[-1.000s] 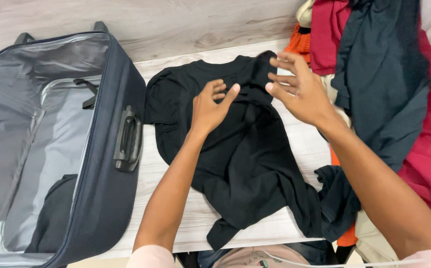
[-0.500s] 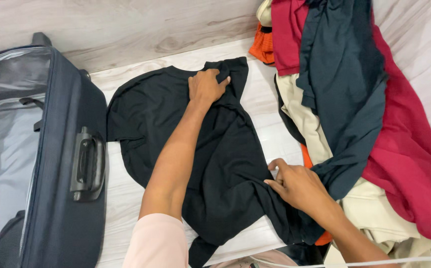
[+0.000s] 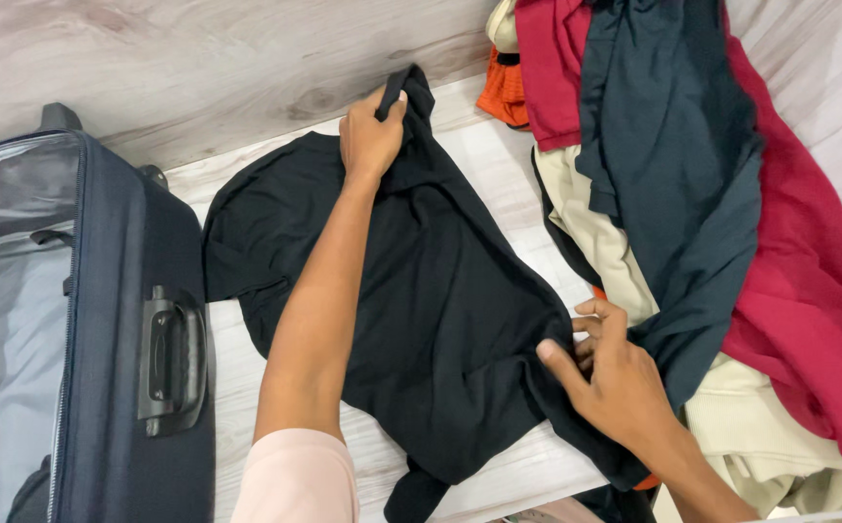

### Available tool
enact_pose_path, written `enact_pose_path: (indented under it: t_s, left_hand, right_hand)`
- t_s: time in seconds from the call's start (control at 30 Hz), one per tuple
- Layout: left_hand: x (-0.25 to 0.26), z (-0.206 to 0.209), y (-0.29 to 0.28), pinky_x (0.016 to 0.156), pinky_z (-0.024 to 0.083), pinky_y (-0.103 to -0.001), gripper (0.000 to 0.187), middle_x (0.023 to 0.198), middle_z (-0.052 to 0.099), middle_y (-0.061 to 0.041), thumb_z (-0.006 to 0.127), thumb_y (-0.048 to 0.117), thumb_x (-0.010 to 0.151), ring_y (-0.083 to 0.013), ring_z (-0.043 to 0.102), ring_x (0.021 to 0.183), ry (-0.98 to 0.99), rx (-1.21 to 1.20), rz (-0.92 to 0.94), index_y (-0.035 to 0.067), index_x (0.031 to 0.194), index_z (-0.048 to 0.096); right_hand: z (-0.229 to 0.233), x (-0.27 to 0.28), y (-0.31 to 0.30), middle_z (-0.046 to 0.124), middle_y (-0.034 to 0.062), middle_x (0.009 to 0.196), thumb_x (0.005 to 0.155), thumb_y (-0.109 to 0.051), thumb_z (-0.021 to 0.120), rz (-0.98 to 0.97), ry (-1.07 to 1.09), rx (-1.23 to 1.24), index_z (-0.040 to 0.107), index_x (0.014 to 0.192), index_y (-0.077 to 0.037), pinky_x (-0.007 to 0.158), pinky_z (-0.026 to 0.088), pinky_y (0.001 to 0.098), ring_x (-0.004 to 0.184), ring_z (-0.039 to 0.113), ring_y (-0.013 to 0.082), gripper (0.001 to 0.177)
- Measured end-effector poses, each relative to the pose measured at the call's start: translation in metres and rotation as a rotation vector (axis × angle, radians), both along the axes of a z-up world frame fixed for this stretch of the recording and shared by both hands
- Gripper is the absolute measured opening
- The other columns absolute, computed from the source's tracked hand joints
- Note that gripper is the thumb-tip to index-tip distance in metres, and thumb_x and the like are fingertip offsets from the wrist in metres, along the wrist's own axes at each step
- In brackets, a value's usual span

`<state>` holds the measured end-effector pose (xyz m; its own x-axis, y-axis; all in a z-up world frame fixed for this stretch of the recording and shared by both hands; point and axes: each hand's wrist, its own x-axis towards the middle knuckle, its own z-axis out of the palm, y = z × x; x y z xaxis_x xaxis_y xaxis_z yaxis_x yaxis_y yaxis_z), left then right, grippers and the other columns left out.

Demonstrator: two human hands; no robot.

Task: The person folds two black t-shirts on a table next to an open suitcase. They smooth each shirt, fold the sleeves and sides, then fold the garment in half and place it into the suitcase. The second shirt is folded similarly and placed on top of the first.

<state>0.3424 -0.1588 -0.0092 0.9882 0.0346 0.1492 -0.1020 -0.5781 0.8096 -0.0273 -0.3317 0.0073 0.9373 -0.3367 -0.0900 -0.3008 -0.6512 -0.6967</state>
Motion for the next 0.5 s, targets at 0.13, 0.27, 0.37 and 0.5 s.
enact_pose_path:
  t_s: [0.13,0.27,0.37,0.5]
  left_hand:
    - [-0.063,-0.001,-0.004,0.104,0.033,-0.058,0.081,0.141,0.041,-0.023,0.077,0.051,0.086,-0.0412,0.036,0.13,-0.395,0.296,-0.043,-0.002,0.139,0.044]
    - [-0.182,-0.001,0.008,0.101,0.035,-0.051,0.067,0.127,0.047,-0.019,0.076,0.05,0.093,-0.0373,0.043,0.12,-0.439,0.291,-0.331,-0.003,0.124,0.05]
    - [-0.278,0.003,0.026,0.102,0.035,-0.05,0.069,0.126,0.046,-0.022,0.075,0.053,0.087,-0.0382,0.044,0.117,-0.334,0.161,-0.739,-0.003,0.12,0.052]
    - [-0.331,0.0,0.059,0.102,0.033,-0.053,0.076,0.129,0.045,-0.023,0.079,0.053,0.081,-0.0393,0.04,0.122,-0.306,0.255,-0.85,-0.003,0.125,0.052]
  right_hand:
    - [0.006,-0.007,0.003,0.074,0.0115,0.088,0.076,-0.047,0.086,0.217,0.221,-0.203,0.034,0.149,-0.002,0.07,0.057,0.0395,0.077,0.073,0.029,0.1]
    - [0.004,-0.007,0.012,0.07,0.0164,0.085,0.076,-0.029,0.084,0.193,0.034,-0.168,0.052,0.125,-0.009,0.066,0.056,0.0423,0.076,0.07,0.0346,0.062]
    - [0.002,0.002,0.016,0.071,0.0152,0.09,0.08,-0.019,0.079,0.189,-0.179,-0.14,0.06,0.109,-0.009,0.065,0.054,0.0426,0.077,0.069,0.0363,0.036]
    - [-0.003,0.005,0.023,0.07,0.0148,0.093,0.085,-0.015,0.075,0.104,-0.198,-0.076,0.061,0.102,-0.004,0.063,0.052,0.0422,0.071,0.067,0.0348,0.024]
